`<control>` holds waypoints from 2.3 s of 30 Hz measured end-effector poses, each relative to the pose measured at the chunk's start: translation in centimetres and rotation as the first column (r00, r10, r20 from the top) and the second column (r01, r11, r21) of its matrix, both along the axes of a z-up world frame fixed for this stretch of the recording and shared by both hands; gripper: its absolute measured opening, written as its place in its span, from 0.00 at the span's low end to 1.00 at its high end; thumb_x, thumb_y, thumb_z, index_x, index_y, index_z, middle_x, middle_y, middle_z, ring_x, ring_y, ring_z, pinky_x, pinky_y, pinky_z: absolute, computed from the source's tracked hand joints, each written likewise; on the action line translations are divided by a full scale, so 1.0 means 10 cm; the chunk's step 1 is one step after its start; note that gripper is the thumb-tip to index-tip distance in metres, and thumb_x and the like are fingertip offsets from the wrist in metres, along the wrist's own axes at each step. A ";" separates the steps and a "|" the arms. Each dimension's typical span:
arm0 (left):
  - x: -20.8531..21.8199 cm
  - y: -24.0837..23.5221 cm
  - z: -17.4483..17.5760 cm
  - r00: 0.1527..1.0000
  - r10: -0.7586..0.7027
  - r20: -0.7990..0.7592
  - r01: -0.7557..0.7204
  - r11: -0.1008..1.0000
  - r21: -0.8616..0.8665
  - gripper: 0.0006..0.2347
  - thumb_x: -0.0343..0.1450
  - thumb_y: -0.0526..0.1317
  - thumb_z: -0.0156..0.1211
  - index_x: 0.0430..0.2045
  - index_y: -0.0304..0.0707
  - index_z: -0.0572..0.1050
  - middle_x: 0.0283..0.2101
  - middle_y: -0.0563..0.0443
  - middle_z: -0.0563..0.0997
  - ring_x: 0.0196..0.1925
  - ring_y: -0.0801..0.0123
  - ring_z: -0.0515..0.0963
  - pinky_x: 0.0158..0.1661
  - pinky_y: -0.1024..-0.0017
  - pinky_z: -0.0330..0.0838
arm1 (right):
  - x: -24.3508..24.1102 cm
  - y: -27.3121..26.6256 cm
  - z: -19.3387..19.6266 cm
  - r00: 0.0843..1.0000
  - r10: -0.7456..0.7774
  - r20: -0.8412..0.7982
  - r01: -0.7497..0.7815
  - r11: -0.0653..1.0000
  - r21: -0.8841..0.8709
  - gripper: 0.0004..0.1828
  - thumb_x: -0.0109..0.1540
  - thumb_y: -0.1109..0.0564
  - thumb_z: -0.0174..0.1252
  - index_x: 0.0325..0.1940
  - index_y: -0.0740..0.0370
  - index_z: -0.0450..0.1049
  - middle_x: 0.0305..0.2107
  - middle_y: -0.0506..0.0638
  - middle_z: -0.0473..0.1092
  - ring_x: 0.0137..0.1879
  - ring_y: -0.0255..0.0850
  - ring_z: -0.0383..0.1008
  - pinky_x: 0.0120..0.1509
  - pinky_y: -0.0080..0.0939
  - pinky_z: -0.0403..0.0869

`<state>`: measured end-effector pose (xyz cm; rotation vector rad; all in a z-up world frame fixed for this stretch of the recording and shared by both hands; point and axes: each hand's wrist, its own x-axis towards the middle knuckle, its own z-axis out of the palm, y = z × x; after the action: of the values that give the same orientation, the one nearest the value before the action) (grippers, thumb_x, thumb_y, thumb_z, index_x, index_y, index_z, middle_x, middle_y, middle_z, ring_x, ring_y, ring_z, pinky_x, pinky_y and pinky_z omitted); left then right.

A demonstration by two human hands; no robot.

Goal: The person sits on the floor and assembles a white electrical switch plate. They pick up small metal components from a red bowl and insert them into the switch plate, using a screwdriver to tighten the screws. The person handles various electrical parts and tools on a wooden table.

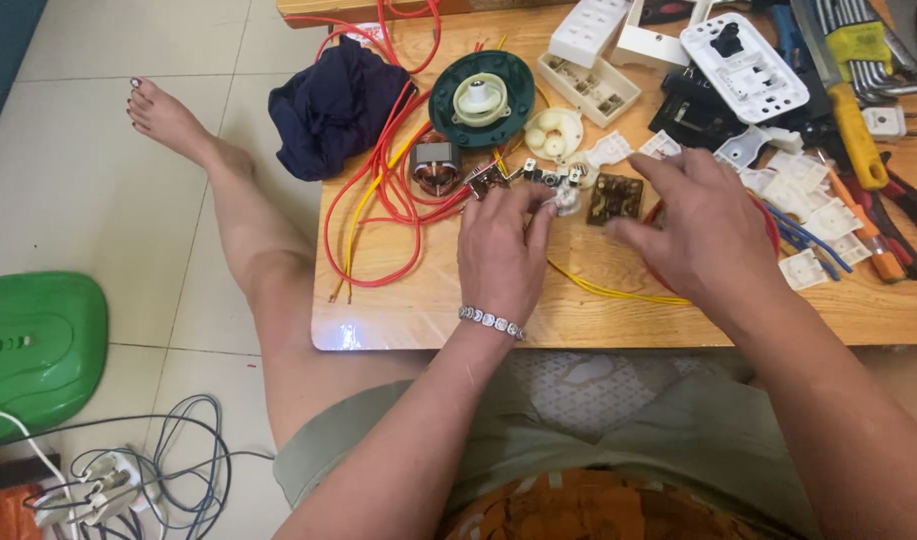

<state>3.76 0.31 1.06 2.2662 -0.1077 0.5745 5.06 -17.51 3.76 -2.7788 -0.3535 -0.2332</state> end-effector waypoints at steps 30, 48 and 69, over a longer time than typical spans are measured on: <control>-0.18 -0.35 -0.15 0.971 -0.227 -0.076 0.232 0.971 0.061 0.24 0.64 0.44 0.63 0.55 0.44 0.67 0.53 0.47 0.69 0.48 0.60 0.70 0.51 0.67 0.65 | 1.23 -1.51 -0.72 0.889 -0.104 0.447 0.038 0.987 0.154 0.08 0.76 0.70 0.60 0.56 0.74 0.83 0.40 0.59 0.79 0.32 0.39 0.74 0.32 0.35 0.74; 0.07 -0.51 -0.13 0.982 -0.108 -0.157 0.141 0.967 0.212 0.24 0.62 0.44 0.64 0.52 0.41 0.68 0.42 0.42 0.72 0.37 0.55 0.70 0.42 0.64 0.67 | 0.84 -1.21 -0.23 0.899 -0.437 0.000 0.421 0.866 0.269 0.09 0.75 0.57 0.61 0.51 0.66 0.78 0.25 0.55 0.72 0.20 0.32 0.66 0.12 0.32 0.61; -0.33 -0.18 0.19 0.976 -0.158 -0.150 0.162 0.987 0.010 0.20 0.62 0.39 0.58 0.48 0.43 0.67 0.41 0.44 0.76 0.43 0.56 0.74 0.47 0.64 0.66 | 0.07 -0.34 0.10 0.904 -0.355 -0.237 0.427 0.781 0.457 0.08 0.64 0.59 0.59 0.41 0.67 0.78 0.23 0.51 0.72 0.22 0.35 0.68 0.25 0.34 0.67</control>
<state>0.50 -1.48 2.95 2.2876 -0.2210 0.3196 5.74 -20.88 4.74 -2.2956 0.2995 -0.1925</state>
